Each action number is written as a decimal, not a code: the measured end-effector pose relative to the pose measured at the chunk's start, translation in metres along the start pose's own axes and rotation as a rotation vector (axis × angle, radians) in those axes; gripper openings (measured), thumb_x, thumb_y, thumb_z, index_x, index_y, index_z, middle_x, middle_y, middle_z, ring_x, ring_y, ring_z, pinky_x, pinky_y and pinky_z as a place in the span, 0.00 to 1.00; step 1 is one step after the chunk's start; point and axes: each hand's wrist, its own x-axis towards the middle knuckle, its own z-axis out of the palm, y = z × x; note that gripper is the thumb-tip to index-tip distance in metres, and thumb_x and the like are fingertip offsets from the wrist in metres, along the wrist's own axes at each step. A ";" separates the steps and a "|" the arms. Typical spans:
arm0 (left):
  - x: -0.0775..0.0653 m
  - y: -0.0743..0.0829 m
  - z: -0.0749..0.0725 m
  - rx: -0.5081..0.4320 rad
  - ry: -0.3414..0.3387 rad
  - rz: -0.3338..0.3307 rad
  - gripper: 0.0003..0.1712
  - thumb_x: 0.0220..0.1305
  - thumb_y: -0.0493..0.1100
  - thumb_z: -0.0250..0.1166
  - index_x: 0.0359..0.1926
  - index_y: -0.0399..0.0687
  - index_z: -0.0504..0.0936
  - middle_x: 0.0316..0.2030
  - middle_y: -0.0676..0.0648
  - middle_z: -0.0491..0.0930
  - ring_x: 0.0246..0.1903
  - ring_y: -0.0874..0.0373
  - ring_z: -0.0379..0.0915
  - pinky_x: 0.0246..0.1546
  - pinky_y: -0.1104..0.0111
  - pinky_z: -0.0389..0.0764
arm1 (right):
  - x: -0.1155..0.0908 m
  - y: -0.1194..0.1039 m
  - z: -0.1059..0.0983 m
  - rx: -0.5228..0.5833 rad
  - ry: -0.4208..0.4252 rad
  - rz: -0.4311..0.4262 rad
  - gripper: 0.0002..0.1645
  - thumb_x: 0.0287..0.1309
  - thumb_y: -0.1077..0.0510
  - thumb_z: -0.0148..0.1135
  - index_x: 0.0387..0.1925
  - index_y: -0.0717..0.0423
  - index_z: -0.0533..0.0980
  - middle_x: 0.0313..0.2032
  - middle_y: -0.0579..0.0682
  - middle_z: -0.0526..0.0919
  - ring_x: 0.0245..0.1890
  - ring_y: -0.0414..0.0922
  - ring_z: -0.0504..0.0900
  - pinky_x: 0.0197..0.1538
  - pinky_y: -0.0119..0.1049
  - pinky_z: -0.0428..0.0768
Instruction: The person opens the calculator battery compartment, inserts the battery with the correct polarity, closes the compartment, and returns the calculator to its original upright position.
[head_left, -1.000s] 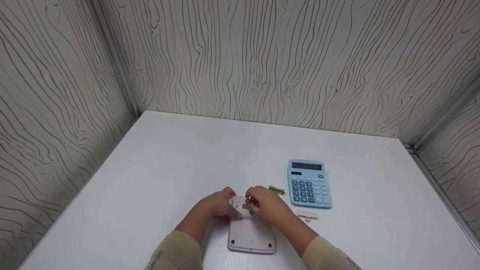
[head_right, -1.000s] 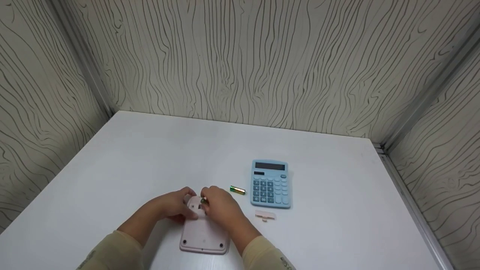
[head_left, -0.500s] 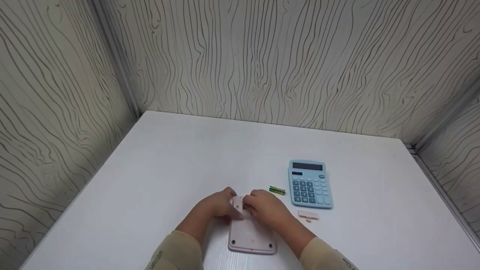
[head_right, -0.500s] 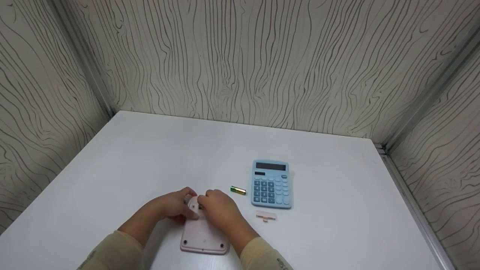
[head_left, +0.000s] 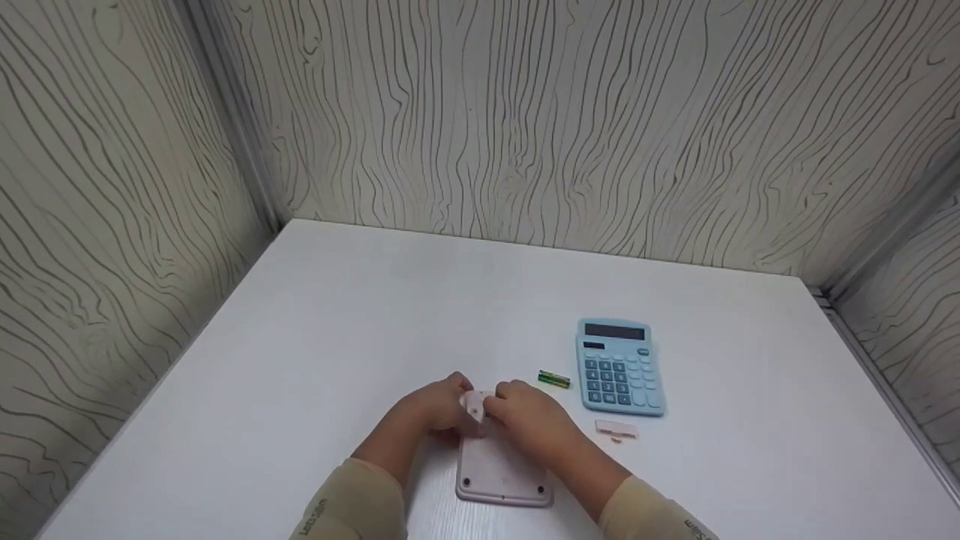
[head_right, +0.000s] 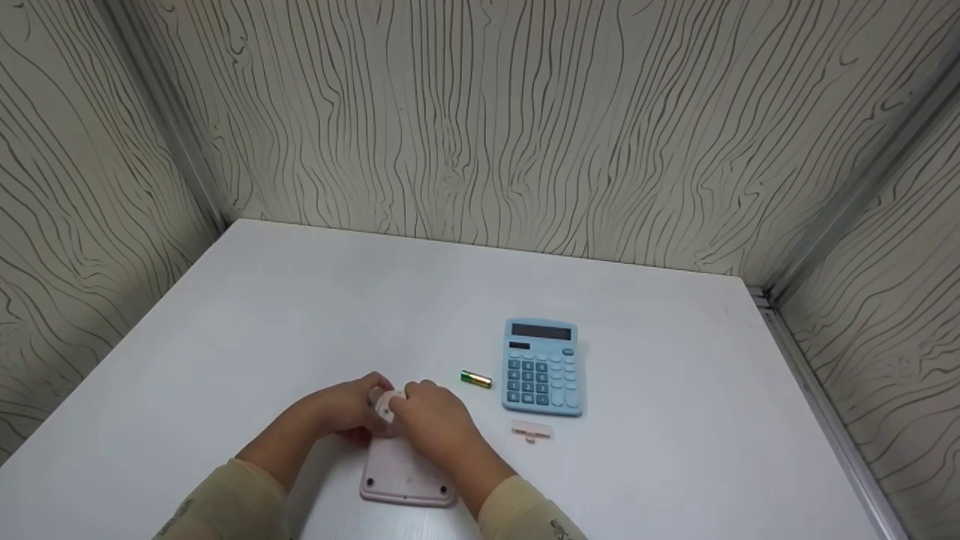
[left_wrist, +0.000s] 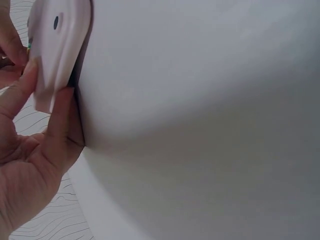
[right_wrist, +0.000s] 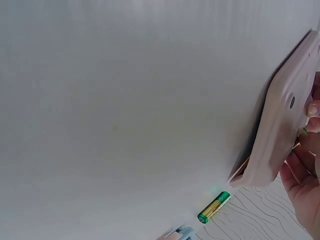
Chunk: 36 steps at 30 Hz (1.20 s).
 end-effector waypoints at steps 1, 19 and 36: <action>0.000 0.000 0.000 -0.002 -0.001 0.002 0.39 0.40 0.50 0.74 0.54 0.49 0.66 0.31 0.49 0.76 0.30 0.55 0.73 0.32 0.64 0.71 | 0.000 0.000 0.000 0.001 0.002 0.000 0.06 0.59 0.51 0.55 0.39 0.42 0.74 0.34 0.41 0.73 0.32 0.37 0.70 0.39 0.29 0.76; 0.000 0.001 -0.001 -0.024 -0.011 0.001 0.40 0.40 0.49 0.75 0.54 0.48 0.66 0.31 0.48 0.76 0.30 0.54 0.74 0.33 0.63 0.73 | -0.002 0.009 0.003 0.113 0.044 -0.027 0.10 0.58 0.57 0.57 0.40 0.48 0.81 0.28 0.40 0.69 0.28 0.37 0.65 0.31 0.27 0.70; -0.002 0.001 0.000 -0.041 -0.016 -0.006 0.38 0.43 0.48 0.74 0.54 0.50 0.66 0.31 0.47 0.74 0.27 0.54 0.72 0.28 0.65 0.72 | -0.004 0.005 0.001 -0.026 0.017 -0.060 0.17 0.64 0.51 0.50 0.45 0.54 0.79 0.32 0.44 0.73 0.30 0.37 0.68 0.36 0.27 0.76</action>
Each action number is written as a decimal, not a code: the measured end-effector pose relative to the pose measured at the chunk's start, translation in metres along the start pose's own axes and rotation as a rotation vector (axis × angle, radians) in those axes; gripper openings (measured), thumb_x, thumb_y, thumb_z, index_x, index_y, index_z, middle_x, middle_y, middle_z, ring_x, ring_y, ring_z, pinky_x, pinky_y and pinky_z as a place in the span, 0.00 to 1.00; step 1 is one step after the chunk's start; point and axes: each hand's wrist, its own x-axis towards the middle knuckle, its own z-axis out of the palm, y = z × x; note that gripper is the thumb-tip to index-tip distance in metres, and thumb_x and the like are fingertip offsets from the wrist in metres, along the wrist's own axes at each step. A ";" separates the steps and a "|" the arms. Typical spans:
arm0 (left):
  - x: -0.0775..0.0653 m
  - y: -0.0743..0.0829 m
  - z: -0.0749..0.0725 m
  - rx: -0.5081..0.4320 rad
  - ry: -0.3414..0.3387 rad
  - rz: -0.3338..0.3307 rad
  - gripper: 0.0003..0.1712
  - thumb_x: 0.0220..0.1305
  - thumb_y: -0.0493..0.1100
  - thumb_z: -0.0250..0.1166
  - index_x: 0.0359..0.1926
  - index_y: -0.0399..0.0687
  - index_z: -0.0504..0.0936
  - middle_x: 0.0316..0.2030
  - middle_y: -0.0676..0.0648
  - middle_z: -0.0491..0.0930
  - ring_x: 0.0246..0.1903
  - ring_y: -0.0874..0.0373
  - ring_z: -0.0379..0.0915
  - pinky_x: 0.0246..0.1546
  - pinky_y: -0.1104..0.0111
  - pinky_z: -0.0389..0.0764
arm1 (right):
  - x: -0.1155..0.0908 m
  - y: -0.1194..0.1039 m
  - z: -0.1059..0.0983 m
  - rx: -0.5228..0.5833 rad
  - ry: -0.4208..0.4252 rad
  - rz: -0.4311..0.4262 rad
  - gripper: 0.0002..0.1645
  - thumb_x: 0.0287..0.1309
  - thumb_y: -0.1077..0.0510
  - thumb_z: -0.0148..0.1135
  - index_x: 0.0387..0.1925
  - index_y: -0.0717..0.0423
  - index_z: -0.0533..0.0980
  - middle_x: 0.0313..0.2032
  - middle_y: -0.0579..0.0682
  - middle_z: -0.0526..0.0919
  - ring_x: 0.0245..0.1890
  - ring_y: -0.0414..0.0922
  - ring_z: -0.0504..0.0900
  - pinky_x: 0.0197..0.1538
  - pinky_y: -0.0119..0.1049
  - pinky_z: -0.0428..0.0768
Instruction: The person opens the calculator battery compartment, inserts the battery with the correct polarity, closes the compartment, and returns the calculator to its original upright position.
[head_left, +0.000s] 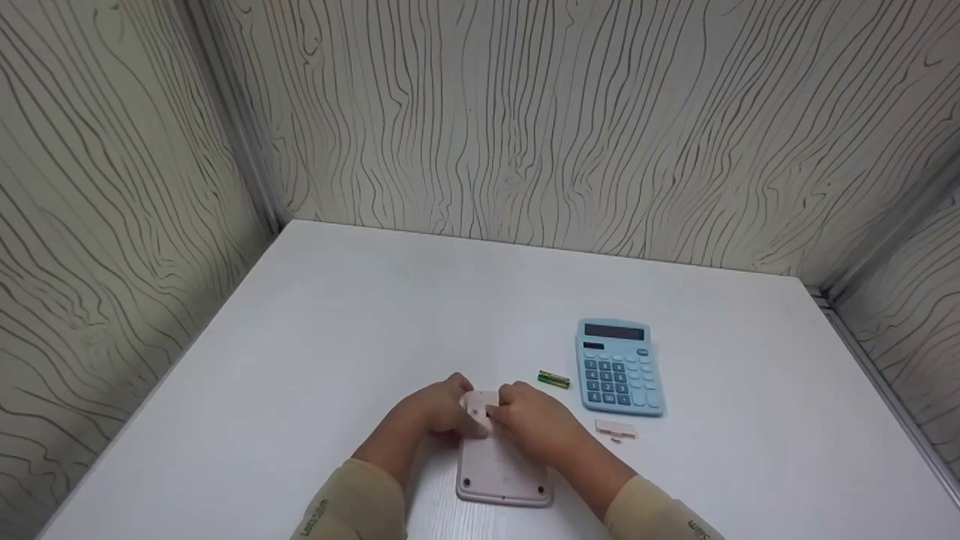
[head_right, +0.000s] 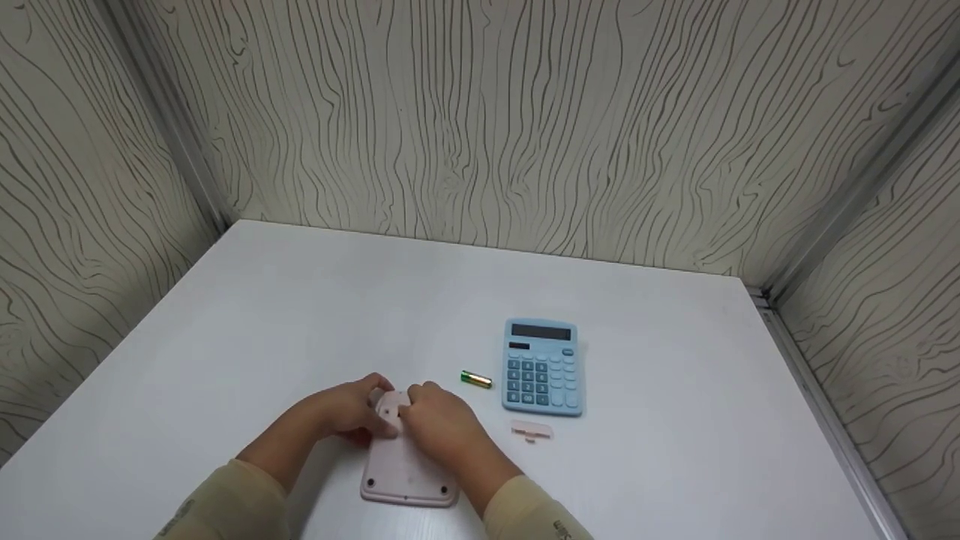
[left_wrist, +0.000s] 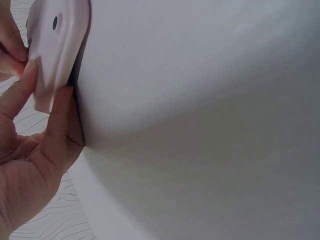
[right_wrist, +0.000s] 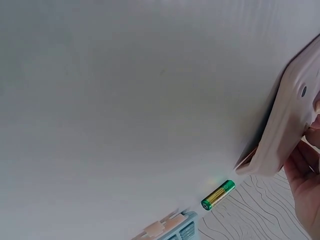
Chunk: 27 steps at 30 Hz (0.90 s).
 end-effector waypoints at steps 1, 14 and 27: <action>0.000 0.000 0.000 0.001 0.001 0.001 0.38 0.43 0.49 0.74 0.54 0.50 0.66 0.31 0.47 0.75 0.27 0.54 0.72 0.27 0.65 0.72 | 0.000 0.001 0.000 0.006 -0.004 -0.001 0.17 0.65 0.51 0.49 0.44 0.55 0.79 0.32 0.44 0.73 0.30 0.37 0.68 0.36 0.27 0.75; 0.003 -0.001 0.000 0.036 0.009 0.000 0.38 0.42 0.50 0.74 0.54 0.50 0.66 0.33 0.47 0.74 0.30 0.54 0.71 0.30 0.64 0.70 | -0.005 0.003 0.001 0.028 -0.043 -0.013 0.16 0.66 0.51 0.47 0.46 0.51 0.78 0.35 0.42 0.70 0.33 0.36 0.66 0.37 0.24 0.74; 0.001 -0.001 -0.001 0.065 0.021 0.008 0.40 0.40 0.52 0.75 0.54 0.51 0.66 0.36 0.49 0.74 0.35 0.53 0.69 0.37 0.60 0.70 | -0.003 0.004 0.001 0.070 0.005 -0.012 0.15 0.62 0.54 0.53 0.47 0.53 0.79 0.32 0.43 0.71 0.32 0.37 0.66 0.37 0.27 0.74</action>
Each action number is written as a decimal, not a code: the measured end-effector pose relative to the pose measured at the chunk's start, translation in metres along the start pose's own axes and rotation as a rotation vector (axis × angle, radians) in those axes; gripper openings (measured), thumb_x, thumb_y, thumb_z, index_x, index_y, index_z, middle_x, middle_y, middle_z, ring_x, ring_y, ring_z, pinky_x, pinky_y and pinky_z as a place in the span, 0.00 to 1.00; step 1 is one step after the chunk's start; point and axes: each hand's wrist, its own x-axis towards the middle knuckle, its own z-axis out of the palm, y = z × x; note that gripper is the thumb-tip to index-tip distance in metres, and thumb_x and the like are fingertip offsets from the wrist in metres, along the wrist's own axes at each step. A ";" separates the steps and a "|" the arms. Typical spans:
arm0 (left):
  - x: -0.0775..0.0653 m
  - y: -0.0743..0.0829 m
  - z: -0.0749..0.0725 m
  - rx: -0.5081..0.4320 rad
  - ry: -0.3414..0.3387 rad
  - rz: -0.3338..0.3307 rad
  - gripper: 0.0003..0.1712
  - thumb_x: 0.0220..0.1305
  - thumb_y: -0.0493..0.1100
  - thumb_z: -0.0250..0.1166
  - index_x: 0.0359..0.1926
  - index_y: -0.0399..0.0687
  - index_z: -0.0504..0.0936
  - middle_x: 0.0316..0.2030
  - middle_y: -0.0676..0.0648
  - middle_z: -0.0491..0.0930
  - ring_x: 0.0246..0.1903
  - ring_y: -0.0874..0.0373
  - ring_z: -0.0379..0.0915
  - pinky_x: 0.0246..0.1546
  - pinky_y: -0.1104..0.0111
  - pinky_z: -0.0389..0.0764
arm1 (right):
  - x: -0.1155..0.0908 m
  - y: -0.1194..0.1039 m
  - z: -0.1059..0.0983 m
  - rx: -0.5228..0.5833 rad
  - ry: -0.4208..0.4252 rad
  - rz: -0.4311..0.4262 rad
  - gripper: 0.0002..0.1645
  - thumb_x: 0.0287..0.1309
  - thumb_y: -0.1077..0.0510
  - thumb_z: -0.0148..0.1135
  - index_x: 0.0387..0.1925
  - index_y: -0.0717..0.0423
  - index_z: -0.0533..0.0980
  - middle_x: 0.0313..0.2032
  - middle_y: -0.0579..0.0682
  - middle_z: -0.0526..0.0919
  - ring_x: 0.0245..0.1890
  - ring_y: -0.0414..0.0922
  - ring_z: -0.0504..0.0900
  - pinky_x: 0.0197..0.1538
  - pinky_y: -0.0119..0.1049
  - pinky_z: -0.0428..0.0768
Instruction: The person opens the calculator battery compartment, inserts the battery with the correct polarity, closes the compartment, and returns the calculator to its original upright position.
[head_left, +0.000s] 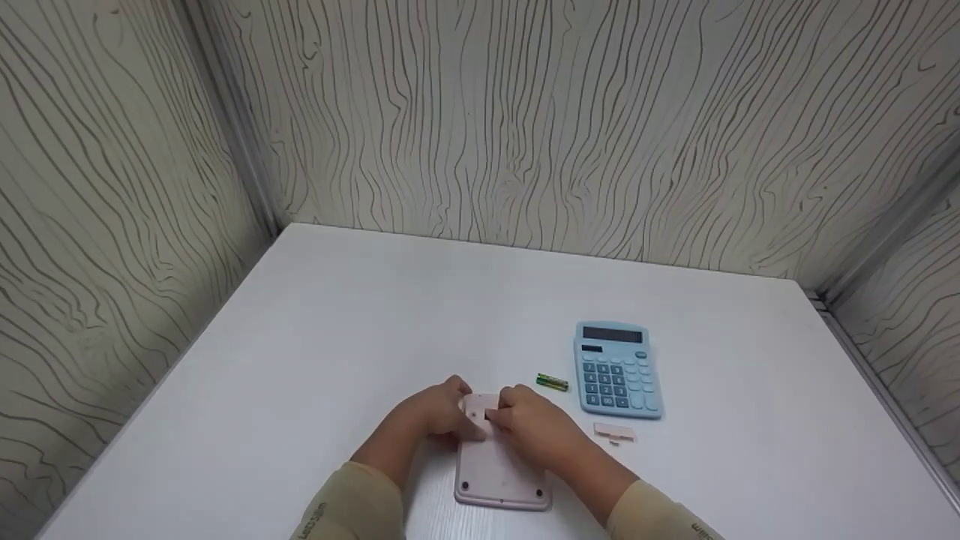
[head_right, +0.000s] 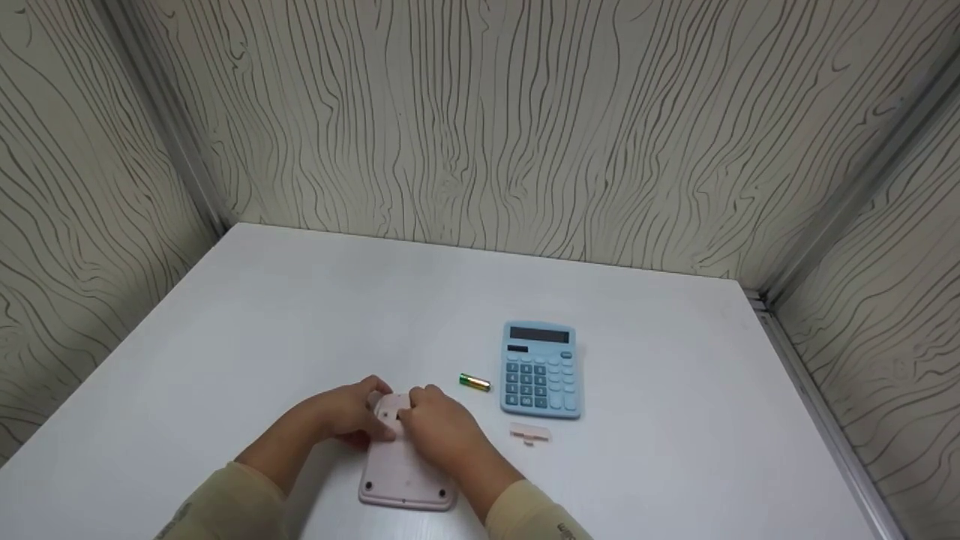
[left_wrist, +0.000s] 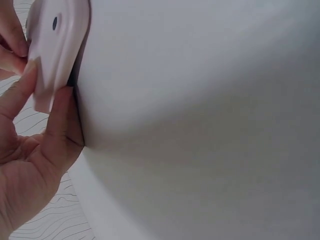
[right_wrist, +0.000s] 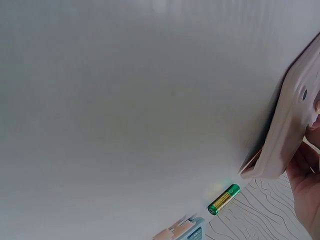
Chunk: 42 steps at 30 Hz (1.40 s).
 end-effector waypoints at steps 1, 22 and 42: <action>0.000 0.000 0.000 0.002 -0.001 -0.001 0.40 0.40 0.52 0.75 0.54 0.51 0.66 0.37 0.49 0.74 0.36 0.53 0.69 0.38 0.59 0.70 | 0.000 0.000 -0.001 0.015 -0.012 0.007 0.15 0.62 0.54 0.54 0.47 0.52 0.79 0.33 0.43 0.71 0.33 0.37 0.67 0.38 0.27 0.75; -0.001 0.001 0.001 -0.067 -0.017 -0.045 0.40 0.42 0.47 0.75 0.56 0.50 0.65 0.32 0.47 0.75 0.29 0.54 0.74 0.33 0.64 0.72 | -0.022 0.027 -0.023 0.127 -0.140 0.061 0.21 0.57 0.54 0.58 0.54 0.47 0.75 0.43 0.43 0.76 0.44 0.40 0.74 0.50 0.37 0.75; -0.002 0.002 0.001 -0.074 -0.018 -0.040 0.42 0.41 0.46 0.75 0.57 0.50 0.64 0.30 0.47 0.76 0.28 0.54 0.74 0.33 0.64 0.72 | -0.080 0.090 -0.031 0.136 -0.094 0.261 0.18 0.56 0.53 0.61 0.49 0.51 0.78 0.47 0.50 0.78 0.52 0.51 0.74 0.55 0.50 0.70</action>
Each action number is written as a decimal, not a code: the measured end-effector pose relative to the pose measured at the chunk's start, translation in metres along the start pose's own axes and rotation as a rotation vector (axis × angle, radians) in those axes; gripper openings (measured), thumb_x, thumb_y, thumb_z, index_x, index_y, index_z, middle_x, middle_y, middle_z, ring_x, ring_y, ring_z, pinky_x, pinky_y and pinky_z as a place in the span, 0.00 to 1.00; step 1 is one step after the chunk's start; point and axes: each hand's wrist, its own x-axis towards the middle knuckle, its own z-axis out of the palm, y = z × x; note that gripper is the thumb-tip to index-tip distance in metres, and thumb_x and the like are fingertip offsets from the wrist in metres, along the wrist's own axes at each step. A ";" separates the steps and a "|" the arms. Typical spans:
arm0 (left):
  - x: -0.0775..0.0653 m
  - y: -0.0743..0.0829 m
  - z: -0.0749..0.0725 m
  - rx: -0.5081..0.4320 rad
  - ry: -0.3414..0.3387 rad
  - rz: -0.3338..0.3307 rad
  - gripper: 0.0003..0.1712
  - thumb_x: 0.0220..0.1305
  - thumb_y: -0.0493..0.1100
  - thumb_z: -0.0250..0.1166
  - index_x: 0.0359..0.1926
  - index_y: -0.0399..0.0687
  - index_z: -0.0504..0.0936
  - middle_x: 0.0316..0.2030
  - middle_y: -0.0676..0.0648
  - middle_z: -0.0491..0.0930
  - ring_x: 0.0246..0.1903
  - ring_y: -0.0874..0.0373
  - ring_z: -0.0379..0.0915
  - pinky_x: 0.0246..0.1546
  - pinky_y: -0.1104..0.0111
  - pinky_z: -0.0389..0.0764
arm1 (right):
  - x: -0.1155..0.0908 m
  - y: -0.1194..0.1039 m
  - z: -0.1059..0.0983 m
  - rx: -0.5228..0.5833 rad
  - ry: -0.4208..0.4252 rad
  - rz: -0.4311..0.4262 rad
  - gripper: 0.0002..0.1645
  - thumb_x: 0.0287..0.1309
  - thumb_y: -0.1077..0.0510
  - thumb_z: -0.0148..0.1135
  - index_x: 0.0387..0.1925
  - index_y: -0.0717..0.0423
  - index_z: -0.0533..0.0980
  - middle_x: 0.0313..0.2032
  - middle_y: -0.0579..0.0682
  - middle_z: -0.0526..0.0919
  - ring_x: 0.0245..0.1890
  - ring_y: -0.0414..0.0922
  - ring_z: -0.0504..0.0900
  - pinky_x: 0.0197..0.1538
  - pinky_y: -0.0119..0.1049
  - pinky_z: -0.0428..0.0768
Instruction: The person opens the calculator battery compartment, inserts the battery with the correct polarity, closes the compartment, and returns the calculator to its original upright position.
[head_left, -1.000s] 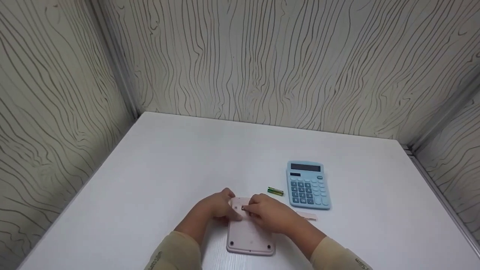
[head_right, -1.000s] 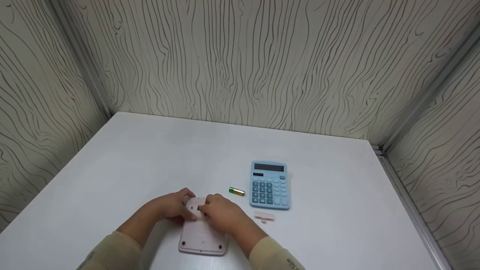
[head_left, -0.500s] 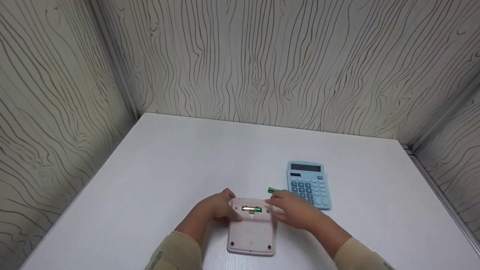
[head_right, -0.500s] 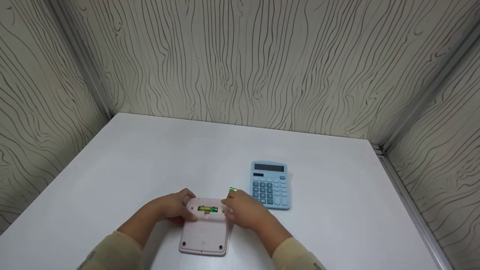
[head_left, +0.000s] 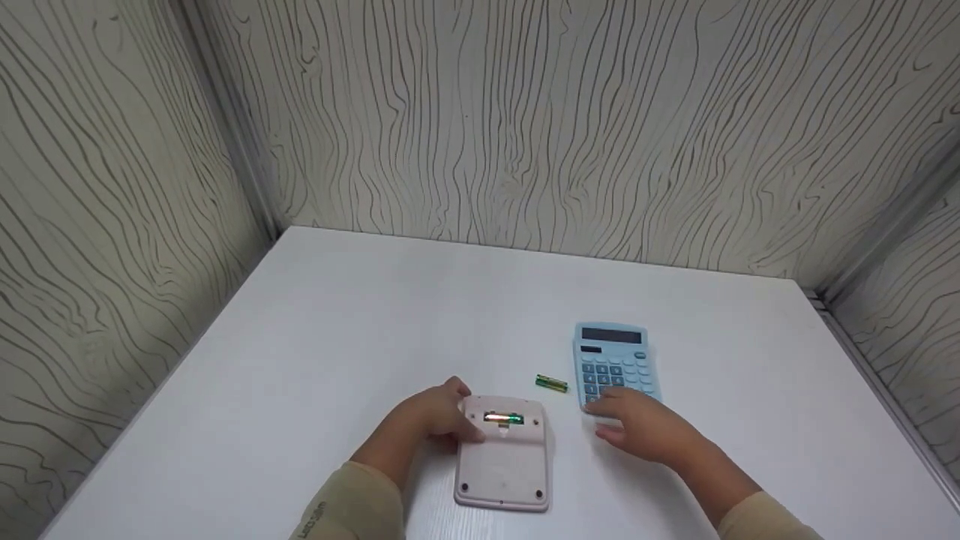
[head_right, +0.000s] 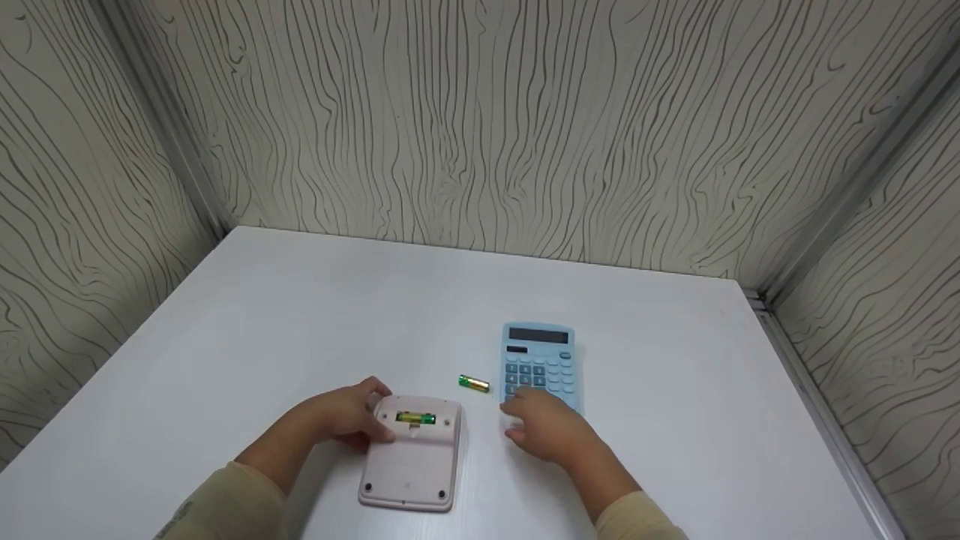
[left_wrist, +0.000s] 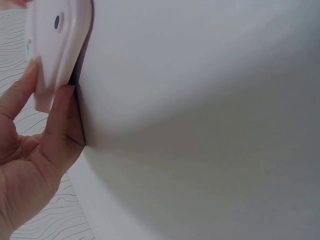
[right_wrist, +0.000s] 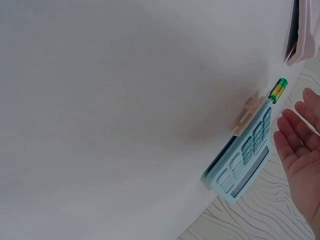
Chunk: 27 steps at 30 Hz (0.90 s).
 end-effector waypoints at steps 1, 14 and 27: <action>0.001 0.000 0.000 0.004 0.002 0.000 0.42 0.41 0.46 0.75 0.57 0.50 0.64 0.31 0.47 0.76 0.28 0.54 0.74 0.33 0.64 0.72 | -0.002 0.003 0.001 0.002 -0.003 0.010 0.18 0.55 0.52 0.61 0.48 0.51 0.78 0.47 0.50 0.78 0.52 0.52 0.74 0.55 0.50 0.70; 0.003 -0.002 0.000 0.018 0.008 0.007 0.42 0.41 0.47 0.75 0.57 0.50 0.64 0.35 0.47 0.75 0.31 0.54 0.73 0.37 0.62 0.71 | -0.010 0.024 0.020 -0.060 -0.028 0.026 0.18 0.48 0.54 0.66 0.43 0.52 0.80 0.37 0.41 0.75 0.38 0.41 0.73 0.47 0.44 0.75; 0.005 -0.003 0.001 0.038 0.029 0.008 0.42 0.41 0.47 0.75 0.57 0.50 0.65 0.39 0.47 0.75 0.36 0.53 0.71 0.46 0.56 0.69 | -0.009 0.018 0.016 -0.084 -0.046 0.057 0.12 0.51 0.55 0.64 0.39 0.51 0.82 0.33 0.41 0.78 0.35 0.40 0.75 0.44 0.41 0.77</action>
